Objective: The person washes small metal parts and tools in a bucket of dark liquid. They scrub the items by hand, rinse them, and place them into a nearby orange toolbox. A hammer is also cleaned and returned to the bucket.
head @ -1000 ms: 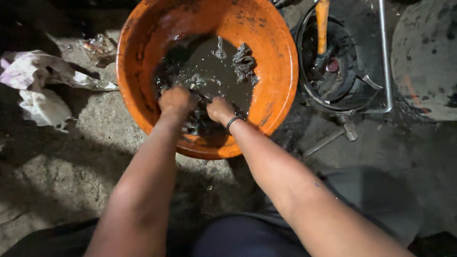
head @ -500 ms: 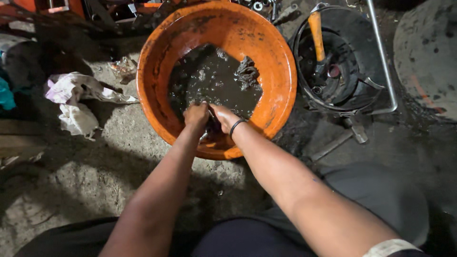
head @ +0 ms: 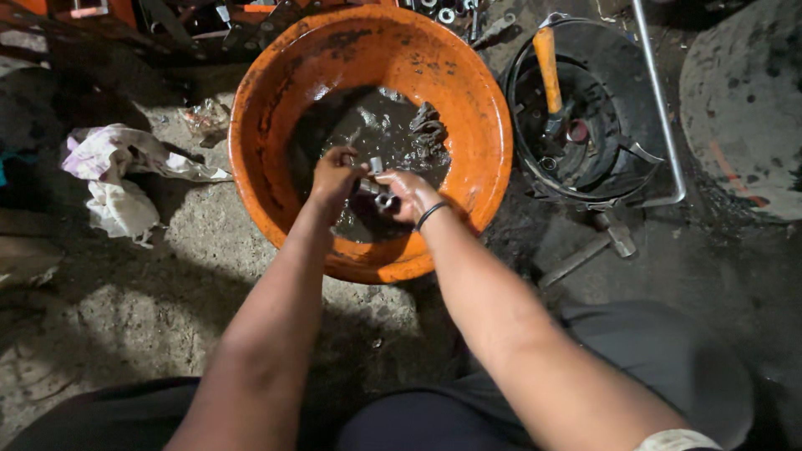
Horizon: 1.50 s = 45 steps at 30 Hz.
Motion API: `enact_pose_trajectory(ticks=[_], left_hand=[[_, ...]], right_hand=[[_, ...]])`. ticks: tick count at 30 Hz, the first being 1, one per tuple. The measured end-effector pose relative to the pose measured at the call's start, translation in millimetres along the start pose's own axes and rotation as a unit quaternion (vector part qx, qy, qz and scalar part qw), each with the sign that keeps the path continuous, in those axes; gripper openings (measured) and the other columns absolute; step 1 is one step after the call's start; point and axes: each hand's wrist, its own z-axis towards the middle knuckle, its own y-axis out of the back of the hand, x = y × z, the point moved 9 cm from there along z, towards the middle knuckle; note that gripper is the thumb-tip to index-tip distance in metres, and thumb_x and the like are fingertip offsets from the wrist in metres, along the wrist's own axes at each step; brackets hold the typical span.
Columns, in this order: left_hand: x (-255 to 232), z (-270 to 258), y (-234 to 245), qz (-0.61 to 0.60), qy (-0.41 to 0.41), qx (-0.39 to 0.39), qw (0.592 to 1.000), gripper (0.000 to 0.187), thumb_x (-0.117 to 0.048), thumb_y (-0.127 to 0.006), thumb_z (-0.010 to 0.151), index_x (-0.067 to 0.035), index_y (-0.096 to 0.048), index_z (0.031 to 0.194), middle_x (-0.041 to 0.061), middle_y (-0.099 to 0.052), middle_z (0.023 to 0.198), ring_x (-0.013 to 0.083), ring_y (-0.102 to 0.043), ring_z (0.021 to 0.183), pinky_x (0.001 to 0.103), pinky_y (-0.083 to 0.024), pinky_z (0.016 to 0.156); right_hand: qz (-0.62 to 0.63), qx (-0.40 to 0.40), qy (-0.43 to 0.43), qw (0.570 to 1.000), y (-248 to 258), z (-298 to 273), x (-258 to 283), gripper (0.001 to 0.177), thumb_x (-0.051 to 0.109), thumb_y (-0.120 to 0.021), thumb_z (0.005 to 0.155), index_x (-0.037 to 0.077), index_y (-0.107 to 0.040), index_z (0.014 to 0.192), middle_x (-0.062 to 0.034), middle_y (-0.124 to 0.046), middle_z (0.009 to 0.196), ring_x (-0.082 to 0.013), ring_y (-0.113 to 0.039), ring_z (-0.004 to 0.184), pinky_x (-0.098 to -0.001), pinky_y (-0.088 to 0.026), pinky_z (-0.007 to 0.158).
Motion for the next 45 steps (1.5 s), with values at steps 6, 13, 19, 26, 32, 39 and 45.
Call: enact_pose_trajectory(ticks=[6, 13, 19, 26, 32, 39, 45], left_hand=[[-23, -23, 15, 0.649, -0.124, -0.117, 0.742, 0.023, -0.021, -0.067, 0.095, -0.022, -0.068, 0.118, 0.020, -0.048, 0.144, 0.0466, -0.045, 0.138, 0.057, -0.045, 0.105], [9, -48, -2, 0.602, 0.032, 0.077, 0.794, 0.090, -0.030, -0.068, 0.088, -0.019, -0.023, 0.165, 0.031, -0.023, 0.158, 0.0490, -0.041, 0.134, 0.052, -0.045, 0.106], [68, -26, 16, 0.337, 0.102, -0.039, 0.935, 0.066, -0.030, -0.072, 0.081, -0.013, -0.054, 0.142, 0.024, -0.058, 0.139, 0.0391, -0.067, 0.115, 0.044, -0.055, 0.098], [57, 14, 23, 0.291, 0.057, -0.038, 0.954, 0.032, -0.028, -0.072, 0.079, -0.009, -0.078, 0.103, 0.019, -0.074, 0.108, 0.0353, -0.071, 0.104, 0.043, -0.055, 0.093], [-4, -5, -10, 0.360, 0.017, 0.037, 0.932, 0.037, -0.023, -0.070, 0.076, -0.014, -0.078, 0.111, 0.017, -0.074, 0.113, 0.0349, -0.070, 0.108, 0.041, -0.055, 0.095], [-22, -24, -16, 0.274, -0.028, 0.141, 0.951, 0.053, -0.025, -0.074, 0.066, -0.017, -0.071, 0.118, 0.009, -0.080, 0.106, 0.0255, -0.077, 0.100, 0.038, -0.059, 0.089], [-31, -40, -26, 0.481, -0.011, 0.121, 0.868, 0.045, -0.023, -0.074, 0.078, -0.022, -0.075, 0.123, 0.016, -0.074, 0.114, 0.0354, -0.070, 0.108, 0.046, -0.054, 0.097]], right_hand=[[-0.505, -0.356, 0.066, 0.783, 2, -77, 85, 0.033, 0.020, -0.065, 0.087, 0.016, -0.070, 0.119, -0.0138, -0.072, 0.109, -0.0348, -0.071, 0.104, -0.0480, -0.059, 0.091], [-0.583, -0.329, -0.013, 0.743, -35, -66, 29, 0.067, 0.032, -0.068, 0.092, 0.007, -0.039, 0.148, -0.0330, -0.045, 0.141, -0.0471, -0.053, 0.125, -0.0515, -0.046, 0.103], [-0.056, -0.070, 0.005, 0.996, -18, 8, -44, 0.038, 0.029, -0.063, 0.093, -0.002, -0.067, 0.115, -0.0185, -0.073, 0.104, -0.0340, -0.071, 0.094, -0.0486, -0.059, 0.080], [0.076, -0.071, -0.027, 0.994, -41, -12, -15, 0.040, 0.045, -0.053, 0.099, 0.008, -0.065, 0.108, -0.0112, -0.071, 0.093, -0.0282, -0.070, 0.082, -0.0476, -0.061, 0.075], [0.064, -0.061, 0.059, 0.994, -31, -29, 16, 0.026, 0.025, -0.054, 0.097, 0.011, -0.064, 0.117, -0.0083, -0.071, 0.110, -0.0227, -0.072, 0.098, -0.0412, -0.058, 0.089], [-0.024, -0.087, 0.182, 0.979, 13, 14, 19, 0.022, 0.030, -0.069, 0.101, 0.009, -0.061, 0.098, -0.0042, -0.060, 0.089, -0.0191, -0.060, 0.077, -0.0356, -0.051, 0.072], [-0.157, -0.233, 0.144, 0.949, 23, -3, 31, 0.049, 0.060, -0.056, 0.099, 0.013, -0.064, 0.087, 0.0004, -0.057, 0.072, -0.0118, -0.050, 0.062, -0.0304, -0.043, 0.061]])
